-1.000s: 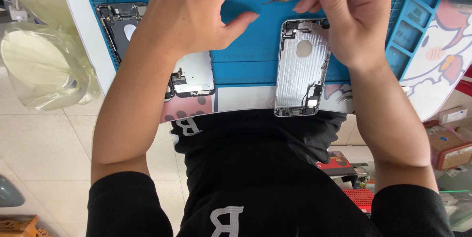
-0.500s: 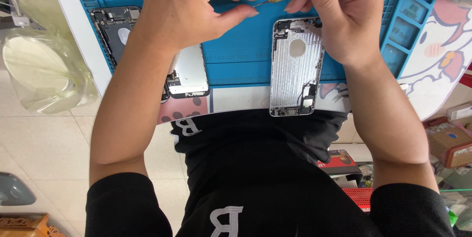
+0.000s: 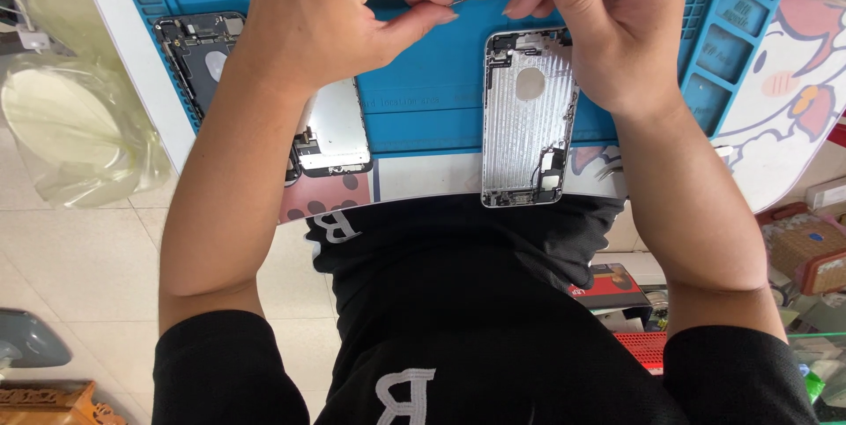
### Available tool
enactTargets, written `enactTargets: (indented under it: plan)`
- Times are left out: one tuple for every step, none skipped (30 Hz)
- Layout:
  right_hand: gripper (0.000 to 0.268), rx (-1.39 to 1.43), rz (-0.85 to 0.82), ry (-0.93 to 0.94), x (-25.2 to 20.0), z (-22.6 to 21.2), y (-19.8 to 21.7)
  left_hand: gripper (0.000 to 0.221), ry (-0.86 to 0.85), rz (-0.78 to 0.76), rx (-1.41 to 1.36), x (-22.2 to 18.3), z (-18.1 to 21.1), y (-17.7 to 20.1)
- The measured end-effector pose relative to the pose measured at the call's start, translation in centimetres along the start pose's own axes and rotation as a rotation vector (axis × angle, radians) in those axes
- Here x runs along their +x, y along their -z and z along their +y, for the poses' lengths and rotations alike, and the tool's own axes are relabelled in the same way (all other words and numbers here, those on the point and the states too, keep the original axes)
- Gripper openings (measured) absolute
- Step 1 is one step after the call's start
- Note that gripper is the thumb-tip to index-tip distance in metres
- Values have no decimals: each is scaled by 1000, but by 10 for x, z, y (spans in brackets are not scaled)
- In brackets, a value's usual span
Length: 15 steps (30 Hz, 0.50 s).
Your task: Repairing a mobile phone chassis by removing and installing small internal components using a screwdriver.
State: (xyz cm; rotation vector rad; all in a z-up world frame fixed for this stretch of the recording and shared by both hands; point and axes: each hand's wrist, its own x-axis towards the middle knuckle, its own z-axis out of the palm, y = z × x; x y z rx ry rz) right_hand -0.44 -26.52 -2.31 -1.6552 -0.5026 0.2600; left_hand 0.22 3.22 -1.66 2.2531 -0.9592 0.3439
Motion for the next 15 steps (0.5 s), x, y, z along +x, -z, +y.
enactTargets:
  plan:
    - [27,-2,7,-5,0,0,0,7,-2,8,2,0,0,0]
    - [27,-2,8,-6,0,0,0,7,-2,7,1,-1,0,0]
    - [27,0,10,-8,0,1,-1,7,14,0,3,-2,-1,-1]
    - [28,2,13,-10,0,1,-1,8,29,-7,4,-2,-1,-1]
    - [28,2,13,-11,0,1,-1,8,29,-7,3,-3,-1,-1]
    - [28,3,18,-4,0,2,-1,9,40,-14,9,-3,-2,-2]
    - [28,4,22,3,0,2,-1,10,51,-20,14,-4,-3,-3]
    - [28,4,23,2,0,2,-1,10,51,-21,14,-4,-3,-4]
    - [28,6,22,4,-1,3,-1,10,52,-20,15,-4,-3,-4]
    - [28,8,20,4,-1,3,-1,10,54,-19,16,-5,-4,-5]
    - [28,8,21,3,-1,2,-1,10,54,-20,15,-5,-4,-6]
    - [28,19,28,-11,0,2,-1,10,66,-23,9,-6,-4,-6]
    - [28,29,34,-24,0,2,-2,11,78,-26,3,-6,-5,-7]
    - [28,30,34,-26,0,2,-2,11,80,-27,2,-6,-5,-7]
    - [27,5,26,-2,0,3,-1,11,86,-29,4,-6,-4,-6]
